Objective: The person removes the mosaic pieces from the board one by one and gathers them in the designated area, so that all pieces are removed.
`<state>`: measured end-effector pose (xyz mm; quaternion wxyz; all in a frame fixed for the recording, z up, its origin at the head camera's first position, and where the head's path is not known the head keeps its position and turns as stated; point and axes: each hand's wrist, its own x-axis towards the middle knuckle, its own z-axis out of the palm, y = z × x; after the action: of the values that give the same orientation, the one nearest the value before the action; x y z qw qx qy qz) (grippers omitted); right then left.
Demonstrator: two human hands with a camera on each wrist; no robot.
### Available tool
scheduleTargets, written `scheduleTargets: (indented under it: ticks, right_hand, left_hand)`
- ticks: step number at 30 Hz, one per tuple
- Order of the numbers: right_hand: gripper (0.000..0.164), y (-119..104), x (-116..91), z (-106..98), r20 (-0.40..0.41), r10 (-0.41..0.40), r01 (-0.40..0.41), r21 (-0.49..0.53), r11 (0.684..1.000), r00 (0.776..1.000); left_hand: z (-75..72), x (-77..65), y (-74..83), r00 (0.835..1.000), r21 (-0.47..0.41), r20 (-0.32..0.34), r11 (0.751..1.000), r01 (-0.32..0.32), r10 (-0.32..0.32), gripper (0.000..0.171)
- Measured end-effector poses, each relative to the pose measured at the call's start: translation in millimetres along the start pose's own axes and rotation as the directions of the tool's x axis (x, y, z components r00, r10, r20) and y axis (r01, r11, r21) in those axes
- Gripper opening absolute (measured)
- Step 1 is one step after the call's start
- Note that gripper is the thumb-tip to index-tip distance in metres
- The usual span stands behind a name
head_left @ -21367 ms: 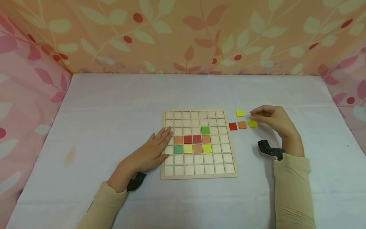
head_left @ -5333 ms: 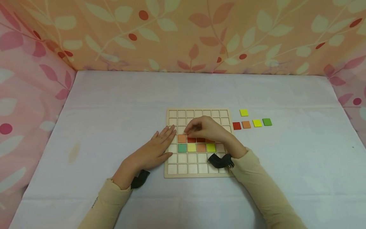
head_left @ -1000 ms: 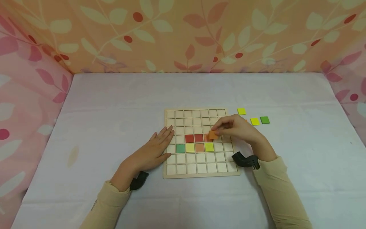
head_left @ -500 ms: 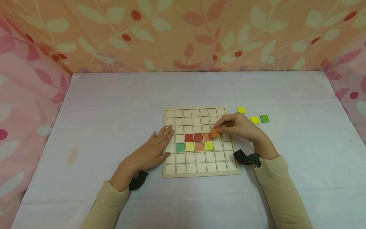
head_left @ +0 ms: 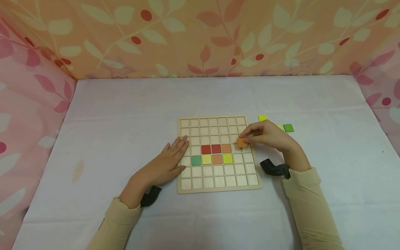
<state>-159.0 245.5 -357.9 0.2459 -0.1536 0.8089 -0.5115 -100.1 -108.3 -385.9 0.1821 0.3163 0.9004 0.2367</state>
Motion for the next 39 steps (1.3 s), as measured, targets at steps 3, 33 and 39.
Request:
scheduleTargets:
  ticks: [3, 33, 39]
  right_hand:
    - [0.015, 1.0, -1.6, -4.2, 0.0, -0.007, 0.007, -0.017, 1.0, 1.0]
    - [0.011, 17.8, -21.8, -35.7, -0.015, 0.108, -0.109, -0.115, 0.987, 0.994]
    - [0.013, 19.7, -21.4, -35.9, -0.002, 0.12, -0.12, -0.127, 0.985, 0.993]
  left_hand:
    - [0.2, 0.2, -0.4, 1.0, 0.001, -0.001, 1.0, 0.0, 0.0, 0.073]
    - [-1.1, 0.0, 0.8, 1.0, -0.007, 0.009, 1.0, 0.009, -0.009, 0.073]
    - [-1.6, 0.3, 1.3, 1.0, -0.006, 0.013, 1.0, 0.011, -0.011, 0.073]
